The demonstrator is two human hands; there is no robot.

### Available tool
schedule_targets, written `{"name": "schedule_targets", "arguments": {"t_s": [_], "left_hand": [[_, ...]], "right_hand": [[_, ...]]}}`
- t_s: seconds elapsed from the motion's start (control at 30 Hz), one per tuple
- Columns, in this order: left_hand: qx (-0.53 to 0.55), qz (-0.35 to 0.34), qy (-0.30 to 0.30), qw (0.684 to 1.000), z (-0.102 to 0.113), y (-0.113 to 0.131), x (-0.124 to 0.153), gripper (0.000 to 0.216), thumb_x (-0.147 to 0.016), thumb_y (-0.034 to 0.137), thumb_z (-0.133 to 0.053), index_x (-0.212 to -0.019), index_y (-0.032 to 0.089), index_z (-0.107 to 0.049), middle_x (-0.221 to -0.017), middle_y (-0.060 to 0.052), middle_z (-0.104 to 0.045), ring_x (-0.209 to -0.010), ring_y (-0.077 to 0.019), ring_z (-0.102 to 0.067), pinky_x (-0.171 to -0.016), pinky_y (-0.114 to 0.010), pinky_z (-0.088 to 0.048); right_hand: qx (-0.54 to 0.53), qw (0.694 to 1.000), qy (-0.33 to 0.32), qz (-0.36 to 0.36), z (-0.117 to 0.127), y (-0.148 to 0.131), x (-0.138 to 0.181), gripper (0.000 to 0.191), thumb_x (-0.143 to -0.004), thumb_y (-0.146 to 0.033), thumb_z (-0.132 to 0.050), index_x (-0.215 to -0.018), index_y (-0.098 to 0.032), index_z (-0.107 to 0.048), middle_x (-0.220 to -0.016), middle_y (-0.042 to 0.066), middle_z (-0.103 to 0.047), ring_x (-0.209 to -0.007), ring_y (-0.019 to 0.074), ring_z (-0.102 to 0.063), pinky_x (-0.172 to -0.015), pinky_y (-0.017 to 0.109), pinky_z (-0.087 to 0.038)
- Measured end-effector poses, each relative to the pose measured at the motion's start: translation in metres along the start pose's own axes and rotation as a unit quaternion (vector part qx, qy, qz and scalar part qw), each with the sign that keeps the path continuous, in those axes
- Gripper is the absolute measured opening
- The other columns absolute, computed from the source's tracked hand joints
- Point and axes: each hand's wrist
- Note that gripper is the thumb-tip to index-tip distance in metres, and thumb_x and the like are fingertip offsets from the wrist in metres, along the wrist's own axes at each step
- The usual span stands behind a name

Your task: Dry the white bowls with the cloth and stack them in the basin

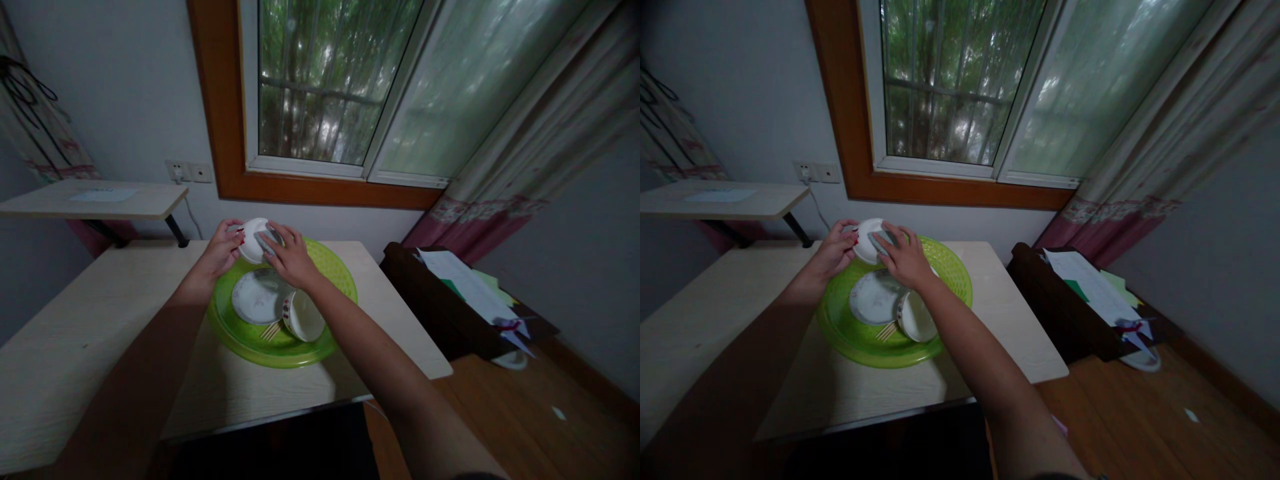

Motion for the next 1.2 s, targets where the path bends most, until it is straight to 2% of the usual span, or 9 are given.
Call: {"name": "schedule_targets", "arguments": {"t_s": [0.1, 0.2, 0.33, 0.47, 0.6, 0.73, 0.87, 1.1, 1.2], "left_hand": [[-0.002, 0.003, -0.003, 1.000, -0.001, 0.000, 0.001, 0.051, -0.067, 0.024, -0.080, -0.108, 0.027, -0.049, -0.101, -0.001, -0.066, -0.082, -0.0147, -0.065, -0.070, -0.026, -0.054], [-0.011, -0.012, 0.020, 1.000, 0.001, -0.001, -0.001, 0.051, -0.067, 0.023, -0.079, -0.106, 0.027, -0.048, -0.102, -0.001, -0.066, -0.083, -0.0142, -0.064, -0.071, -0.025, -0.053], [-0.021, -0.032, 0.054, 0.998, 0.003, -0.002, -0.004, 0.048, -0.068, 0.023, -0.077, -0.103, 0.028, -0.045, -0.097, 0.001, -0.064, -0.080, -0.0122, -0.063, -0.068, -0.023, -0.051], [-0.010, -0.011, 0.044, 0.999, -0.001, 0.001, -0.001, 0.048, -0.068, 0.020, -0.077, -0.103, 0.027, -0.044, -0.093, 0.000, -0.065, -0.078, -0.0127, -0.063, -0.067, -0.023, -0.053], [-0.002, 0.011, 0.018, 1.000, -0.003, 0.001, 0.001, 0.051, -0.066, 0.019, -0.079, -0.103, 0.026, -0.045, -0.096, 0.000, -0.067, -0.078, -0.0132, -0.065, -0.065, -0.023, -0.054], [0.034, -0.008, 0.040, 0.999, 0.003, -0.003, -0.004, 0.053, -0.063, 0.014, -0.080, -0.100, 0.025, -0.045, -0.092, 0.002, -0.068, -0.073, -0.0107, -0.064, -0.063, -0.020, -0.051], [0.050, -0.031, 0.062, 0.996, 0.007, -0.007, -0.009, 0.050, -0.064, 0.013, -0.080, -0.098, 0.025, -0.045, -0.088, 0.003, -0.067, -0.072, -0.0097, -0.063, -0.066, -0.019, -0.051], [0.050, -0.027, 0.063, 0.996, 0.007, -0.008, -0.009, 0.049, -0.065, 0.015, -0.081, -0.096, 0.024, -0.045, -0.087, 0.002, -0.066, -0.072, -0.0104, -0.063, -0.067, -0.021, -0.051], [0.049, -0.041, 0.073, 0.995, 0.010, -0.009, -0.010, 0.048, -0.065, 0.017, -0.081, -0.095, 0.024, -0.044, -0.087, 0.003, -0.065, -0.073, -0.0104, -0.063, -0.067, -0.021, -0.051]], "right_hand": [[0.016, 0.999, 0.022, -0.033, -0.003, 0.003, -0.001, 0.052, -0.103, -0.046, -0.048, -0.154, -0.037, -0.043, -0.167, -0.001, -0.029, -0.147, 0.0346, -0.028, -0.121, 0.060, -0.028], [0.017, 0.997, 0.046, -0.059, -0.005, 0.012, 0.000, 0.048, -0.102, -0.045, -0.048, -0.149, -0.033, -0.051, -0.166, 0.001, -0.032, -0.145, 0.0364, -0.029, -0.119, 0.062, -0.029], [-0.004, 1.000, 0.026, -0.016, -0.001, 0.015, 0.001, 0.041, -0.101, -0.040, -0.051, -0.141, -0.035, -0.061, -0.164, -0.002, -0.036, -0.144, 0.0334, -0.031, -0.120, 0.061, -0.030], [-0.009, 1.000, 0.006, 0.019, 0.001, 0.006, 0.001, 0.043, -0.103, -0.042, -0.050, -0.144, -0.037, -0.056, -0.165, -0.004, -0.033, -0.146, 0.0298, -0.031, -0.122, 0.057, -0.028], [0.016, 0.999, 0.023, -0.019, 0.000, 0.005, -0.001, 0.048, -0.104, -0.045, -0.045, -0.150, -0.030, -0.052, -0.167, 0.001, -0.031, -0.146, 0.0314, -0.030, -0.121, 0.057, -0.029], [0.037, 0.997, 0.039, -0.049, -0.002, 0.013, 0.000, 0.044, -0.104, -0.042, -0.045, -0.142, -0.025, -0.060, -0.163, 0.004, -0.038, -0.142, 0.0329, -0.032, -0.119, 0.056, -0.032], [0.040, 0.999, 0.034, -0.001, -0.001, 0.013, 0.000, 0.037, -0.102, -0.035, -0.051, -0.134, -0.026, -0.068, -0.156, 0.003, -0.048, -0.138, 0.0303, -0.037, -0.117, 0.053, -0.035], [0.064, 0.996, 0.015, 0.057, 0.000, 0.001, 0.000, 0.048, -0.104, -0.038, -0.050, -0.151, -0.030, -0.049, -0.162, 0.002, -0.040, -0.139, 0.0290, -0.037, -0.114, 0.051, -0.038], [0.086, 0.993, 0.007, 0.077, 0.002, 0.002, 0.001, 0.048, -0.102, -0.036, -0.054, -0.150, -0.032, -0.050, -0.163, 0.002, -0.040, -0.138, 0.0302, -0.037, -0.114, 0.053, -0.038]]}}
Point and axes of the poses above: each hand's wrist, its own x-axis away from the middle knuckle, its own z-axis out of the back of the hand, y = z × x
